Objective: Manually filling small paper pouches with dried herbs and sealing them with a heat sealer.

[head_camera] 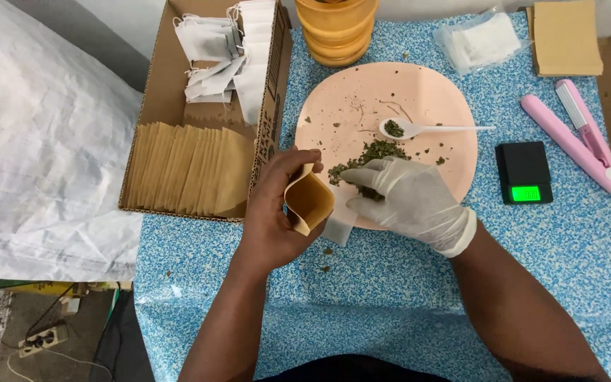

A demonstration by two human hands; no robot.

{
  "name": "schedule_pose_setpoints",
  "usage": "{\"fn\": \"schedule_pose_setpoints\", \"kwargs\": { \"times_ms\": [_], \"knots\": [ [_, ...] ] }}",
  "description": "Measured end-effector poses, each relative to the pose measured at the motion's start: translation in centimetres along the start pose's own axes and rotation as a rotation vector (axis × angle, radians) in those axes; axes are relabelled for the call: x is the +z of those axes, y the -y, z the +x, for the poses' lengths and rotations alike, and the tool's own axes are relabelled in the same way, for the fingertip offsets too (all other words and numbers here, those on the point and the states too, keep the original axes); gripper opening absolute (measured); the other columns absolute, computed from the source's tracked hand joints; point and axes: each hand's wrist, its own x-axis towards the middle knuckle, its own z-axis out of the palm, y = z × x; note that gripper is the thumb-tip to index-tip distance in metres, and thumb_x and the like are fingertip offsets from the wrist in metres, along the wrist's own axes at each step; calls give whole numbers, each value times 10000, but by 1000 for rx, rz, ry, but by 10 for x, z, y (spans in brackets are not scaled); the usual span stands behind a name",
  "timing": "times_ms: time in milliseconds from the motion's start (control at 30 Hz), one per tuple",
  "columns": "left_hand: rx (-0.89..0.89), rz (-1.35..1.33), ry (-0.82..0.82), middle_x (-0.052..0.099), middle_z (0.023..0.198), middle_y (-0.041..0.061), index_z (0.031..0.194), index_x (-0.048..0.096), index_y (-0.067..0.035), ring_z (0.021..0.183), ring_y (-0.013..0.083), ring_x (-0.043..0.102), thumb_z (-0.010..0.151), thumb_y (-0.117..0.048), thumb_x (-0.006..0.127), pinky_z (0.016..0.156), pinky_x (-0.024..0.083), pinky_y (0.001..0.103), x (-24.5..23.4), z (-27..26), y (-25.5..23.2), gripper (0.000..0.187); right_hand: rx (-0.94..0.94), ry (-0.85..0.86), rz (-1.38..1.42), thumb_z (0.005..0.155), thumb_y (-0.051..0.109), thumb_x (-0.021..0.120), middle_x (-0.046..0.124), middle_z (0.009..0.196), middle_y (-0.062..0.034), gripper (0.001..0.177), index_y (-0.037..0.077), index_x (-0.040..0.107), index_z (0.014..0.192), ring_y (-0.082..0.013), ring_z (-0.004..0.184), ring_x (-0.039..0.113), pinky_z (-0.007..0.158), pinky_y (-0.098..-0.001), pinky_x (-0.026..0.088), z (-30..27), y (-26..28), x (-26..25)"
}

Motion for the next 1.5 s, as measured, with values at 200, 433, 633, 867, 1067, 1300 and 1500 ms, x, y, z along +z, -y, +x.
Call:
{"fn": "schedule_pose_setpoints", "kwargs": {
  "times_ms": [200,433,633,867,1067,1300,1500],
  "knots": [
    [-32,-22,8,623,1162,173,1311,587,-83,1218,421,596,607,201,787,1137,360,632,3,-1,0,785,64,25,-1,855,358,689,758,1050,-2,388,259,737,1227,-226,1111,685,968,-397,527,4,-6,13],
    [-13,0,1,622,1150,162,1302,587,-68,1192,381,610,611,189,765,1197,264,608,5,1,3,758,80,-18,515,847,16,686,736,970,-148,389,45,729,1232,-277,979,706,908,-422,550,-3,10,3],
    [20,50,-20,622,1149,156,1318,583,-86,1202,411,602,615,167,766,1202,268,605,18,16,25,769,70,-194,694,836,54,759,703,971,-129,452,75,705,1284,-255,954,690,869,-389,544,-8,-13,-11],
    [47,248,-36,598,1193,153,1336,562,-43,1243,403,558,633,17,832,1237,235,571,45,45,61,756,-241,-628,1208,808,-71,722,654,870,-73,573,4,588,1360,-182,834,702,787,-317,605,-1,-62,-13],
    [74,389,-7,578,1208,161,1342,554,-21,1227,396,564,671,-33,866,1238,239,567,62,57,58,741,-515,-620,1526,895,-119,612,649,803,-101,518,-27,539,1400,-244,870,727,910,-394,599,2,-83,-19],
    [4,436,72,562,1367,132,1424,470,-66,1340,367,464,721,-179,877,1194,316,543,60,54,74,820,-517,-442,1715,994,-10,673,708,1285,-178,470,54,596,1453,-311,1225,682,989,-431,588,-11,-68,-22],
    [67,431,66,541,1362,144,1453,449,-63,1318,364,478,761,-209,815,1157,373,530,57,54,77,796,-420,-427,1769,961,-59,661,752,1164,-108,461,20,591,1410,-258,1209,680,1034,-379,570,-8,-59,-16]
  ]
}}
